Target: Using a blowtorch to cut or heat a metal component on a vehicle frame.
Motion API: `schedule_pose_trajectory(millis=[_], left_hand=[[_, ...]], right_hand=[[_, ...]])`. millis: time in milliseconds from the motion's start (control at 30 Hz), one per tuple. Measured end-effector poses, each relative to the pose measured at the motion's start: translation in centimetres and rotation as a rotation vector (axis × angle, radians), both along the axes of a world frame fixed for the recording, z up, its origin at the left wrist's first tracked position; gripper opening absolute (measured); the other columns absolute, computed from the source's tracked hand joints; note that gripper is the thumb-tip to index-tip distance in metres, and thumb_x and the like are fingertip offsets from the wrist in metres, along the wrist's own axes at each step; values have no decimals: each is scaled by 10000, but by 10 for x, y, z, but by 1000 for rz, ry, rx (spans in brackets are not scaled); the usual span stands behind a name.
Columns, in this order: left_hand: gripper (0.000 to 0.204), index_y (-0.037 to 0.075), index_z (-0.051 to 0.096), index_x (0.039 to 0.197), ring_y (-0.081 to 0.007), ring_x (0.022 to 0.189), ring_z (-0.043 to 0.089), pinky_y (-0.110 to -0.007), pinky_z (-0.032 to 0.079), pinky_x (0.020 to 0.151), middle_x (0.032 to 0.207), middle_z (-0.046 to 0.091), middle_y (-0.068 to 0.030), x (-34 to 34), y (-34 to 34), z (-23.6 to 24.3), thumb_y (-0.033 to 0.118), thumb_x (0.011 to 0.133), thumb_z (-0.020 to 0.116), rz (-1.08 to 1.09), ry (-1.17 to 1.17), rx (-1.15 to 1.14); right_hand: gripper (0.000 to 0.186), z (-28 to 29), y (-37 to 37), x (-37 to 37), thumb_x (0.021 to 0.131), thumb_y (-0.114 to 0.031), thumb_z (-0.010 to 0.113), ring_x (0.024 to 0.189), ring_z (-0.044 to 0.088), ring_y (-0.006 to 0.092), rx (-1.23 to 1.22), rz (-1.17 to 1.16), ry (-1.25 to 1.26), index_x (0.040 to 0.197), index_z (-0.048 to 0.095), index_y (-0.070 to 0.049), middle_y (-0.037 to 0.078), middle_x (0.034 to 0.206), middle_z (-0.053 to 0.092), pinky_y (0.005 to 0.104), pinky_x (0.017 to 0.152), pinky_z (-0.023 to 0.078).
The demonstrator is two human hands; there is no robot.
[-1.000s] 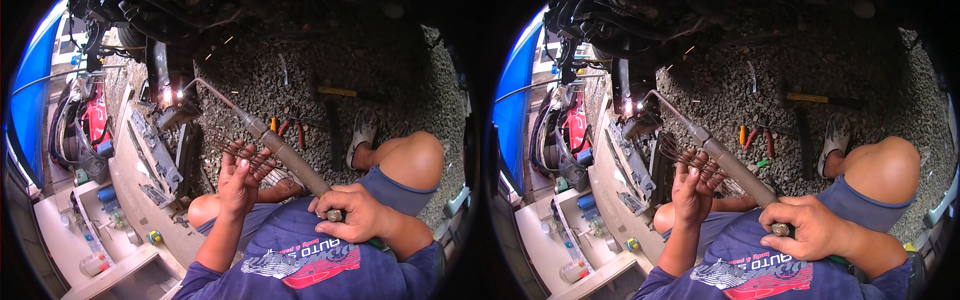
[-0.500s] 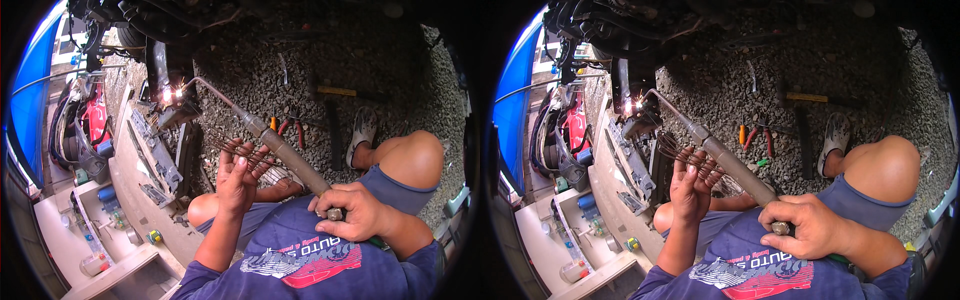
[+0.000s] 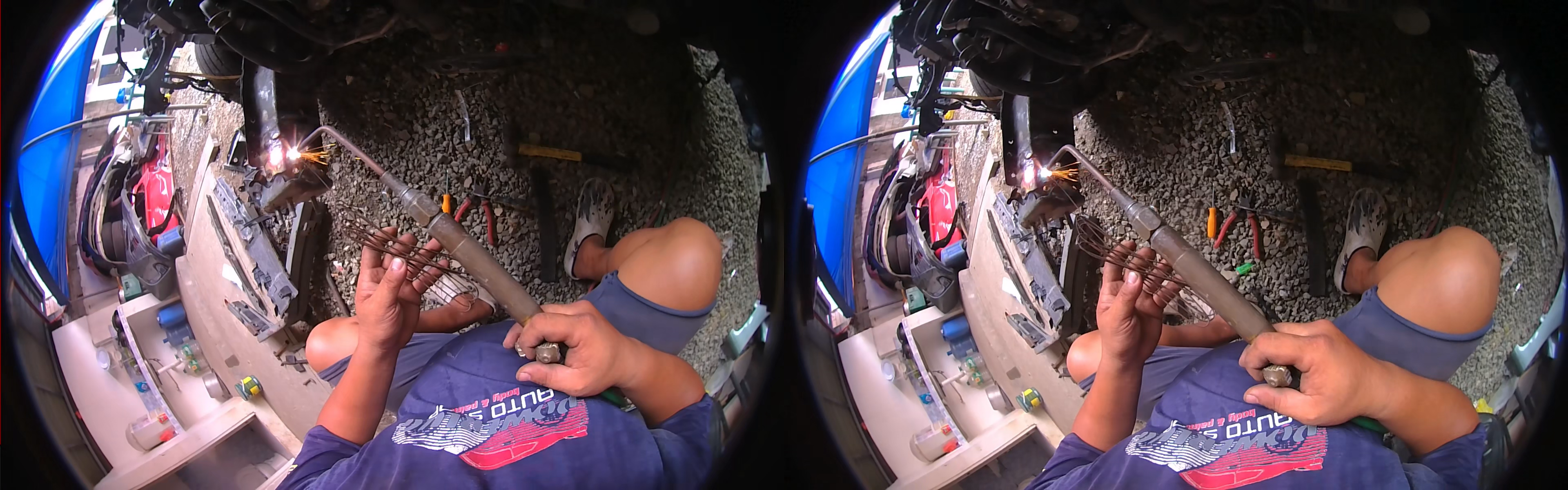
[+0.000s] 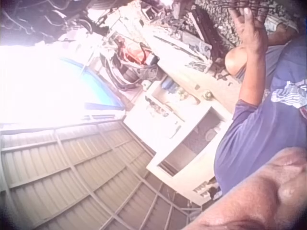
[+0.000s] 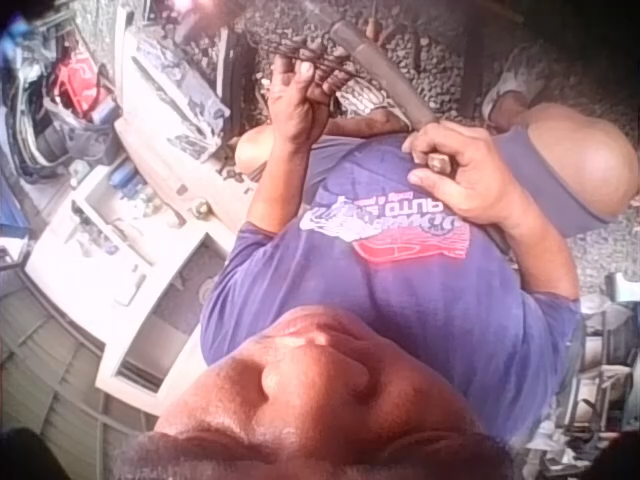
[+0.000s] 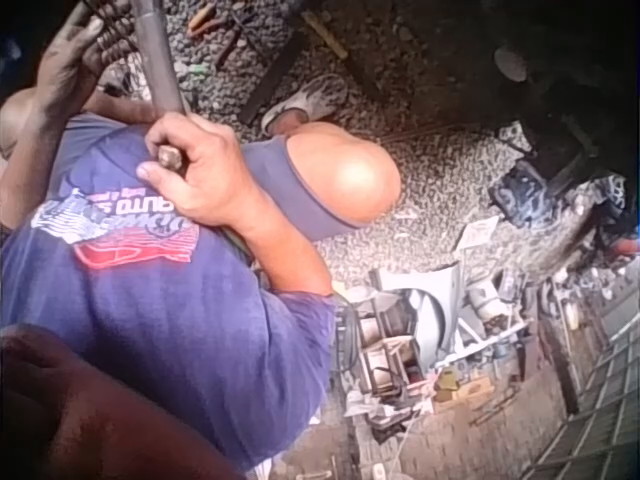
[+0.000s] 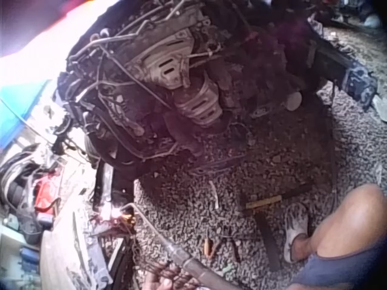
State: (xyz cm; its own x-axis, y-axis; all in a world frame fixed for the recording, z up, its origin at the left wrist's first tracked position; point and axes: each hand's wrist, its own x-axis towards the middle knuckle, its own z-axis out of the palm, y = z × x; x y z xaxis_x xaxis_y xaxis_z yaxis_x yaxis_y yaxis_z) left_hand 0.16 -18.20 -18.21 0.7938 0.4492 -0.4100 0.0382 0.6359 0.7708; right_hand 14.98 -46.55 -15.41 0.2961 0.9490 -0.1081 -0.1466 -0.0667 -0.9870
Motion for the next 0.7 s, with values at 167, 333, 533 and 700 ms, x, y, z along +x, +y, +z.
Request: schedule_pose_trajectory(millis=[167,333,533,700], left_hand=[[500,75,433,1581,-433,1442,622,-645,561,1163,1479,612,-134,-1,1,-2,94,1126,642,3,-5,-3],[501,77,433,1581,-426,1432,626,-645,561,1160,1484,610,-135,0,0,-2,98,1126,642,3,-2,-3],[512,91,451,1589,-369,1384,661,-604,594,1139,1477,639,-121,1,-1,-1,148,1126,663,-4,4,33],[512,85,450,1586,-367,1371,668,-607,594,1138,1474,641,-122,2,-1,-1,149,1125,664,7,7,35]], right_hand=[[232,-1,0,-3,905,-151,901,765,712,219,16,-33,23,1062,745,-82,71,911,722,349,692,571],[236,-2,-1,-3,903,-144,903,761,710,212,24,-36,21,1068,745,-83,69,911,721,345,690,570],[272,0,-1,0,863,-110,948,847,774,205,-16,10,14,962,704,-43,158,1031,795,338,751,611],[234,-2,-1,-3,908,-148,902,777,716,213,24,-40,17,1066,743,-79,74,929,733,349,700,572]])
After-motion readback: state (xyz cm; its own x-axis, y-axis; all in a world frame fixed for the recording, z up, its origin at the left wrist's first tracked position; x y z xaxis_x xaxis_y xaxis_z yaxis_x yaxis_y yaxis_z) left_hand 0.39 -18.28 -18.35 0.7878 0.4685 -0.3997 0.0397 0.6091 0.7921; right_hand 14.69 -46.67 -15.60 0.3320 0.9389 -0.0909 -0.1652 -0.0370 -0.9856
